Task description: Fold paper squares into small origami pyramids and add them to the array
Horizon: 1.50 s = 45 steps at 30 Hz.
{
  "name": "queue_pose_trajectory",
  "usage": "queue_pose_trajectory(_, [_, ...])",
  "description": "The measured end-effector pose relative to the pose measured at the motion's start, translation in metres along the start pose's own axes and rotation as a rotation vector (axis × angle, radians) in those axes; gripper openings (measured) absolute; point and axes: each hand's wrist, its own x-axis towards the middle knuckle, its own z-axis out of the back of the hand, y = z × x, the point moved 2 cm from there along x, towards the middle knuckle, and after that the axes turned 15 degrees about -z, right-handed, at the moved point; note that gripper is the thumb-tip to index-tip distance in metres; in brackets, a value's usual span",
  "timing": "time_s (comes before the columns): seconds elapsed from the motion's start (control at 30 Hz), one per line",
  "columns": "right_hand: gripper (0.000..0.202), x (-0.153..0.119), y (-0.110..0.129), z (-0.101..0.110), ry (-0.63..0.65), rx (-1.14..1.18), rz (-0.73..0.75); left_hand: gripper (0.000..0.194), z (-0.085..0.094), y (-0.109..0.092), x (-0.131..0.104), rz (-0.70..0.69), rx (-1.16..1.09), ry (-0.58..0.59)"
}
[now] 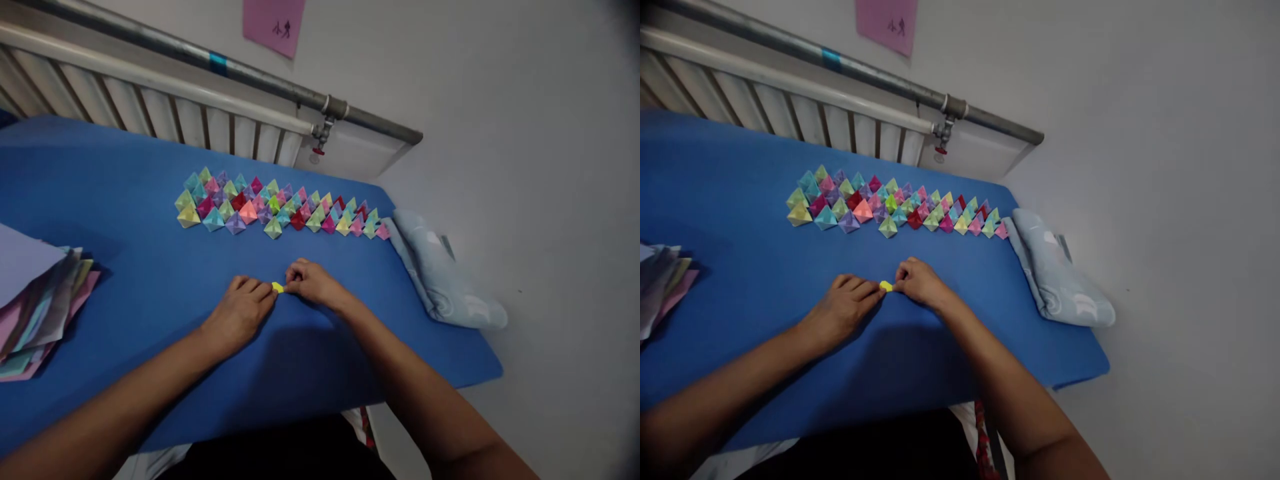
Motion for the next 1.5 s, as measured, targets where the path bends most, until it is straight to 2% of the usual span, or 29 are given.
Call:
queue_pose_trajectory(0.17, [0.016, -0.009, 0.015, -0.013, -0.043, 0.03, 0.004, 0.026, -0.005, 0.0, -0.001, 0.008, 0.001, 0.01])
queue_pose_trajectory(0.37, [0.015, -0.008, 0.012, -0.024, -0.028, 0.091, -0.066, 0.034, 0.0, 0.0, -0.01, 0.021, -0.076, 0.061])
queue_pose_trajectory(0.57, [0.016, -0.005, 0.01, -0.024, 0.033, 0.147, -0.117, 0.037, 0.003, -0.003, -0.02, 0.088, -0.131, 0.03])
queue_pose_trajectory(0.97, [0.019, -0.005, 0.015, -0.021, 0.123, 0.2, -0.181, 0.033, 0.002, -0.005, -0.018, 0.114, -0.097, 0.035])
queue_pose_trajectory(1.2, [0.018, -0.004, 0.017, -0.02, 0.158, 0.152, -0.17, 0.033, 0.005, -0.002, -0.017, 0.135, -0.156, 0.078])
queue_pose_trajectory(1.37, [0.017, -0.006, 0.022, -0.02, 0.095, 0.012, -0.094, 0.035, 0.006, -0.001, -0.012, 0.099, -0.146, 0.122])
queue_pose_trajectory(1.5, [0.019, -0.005, 0.024, -0.018, 0.141, 0.042, -0.14, 0.034, 0.006, -0.001, -0.012, 0.082, -0.124, 0.126])
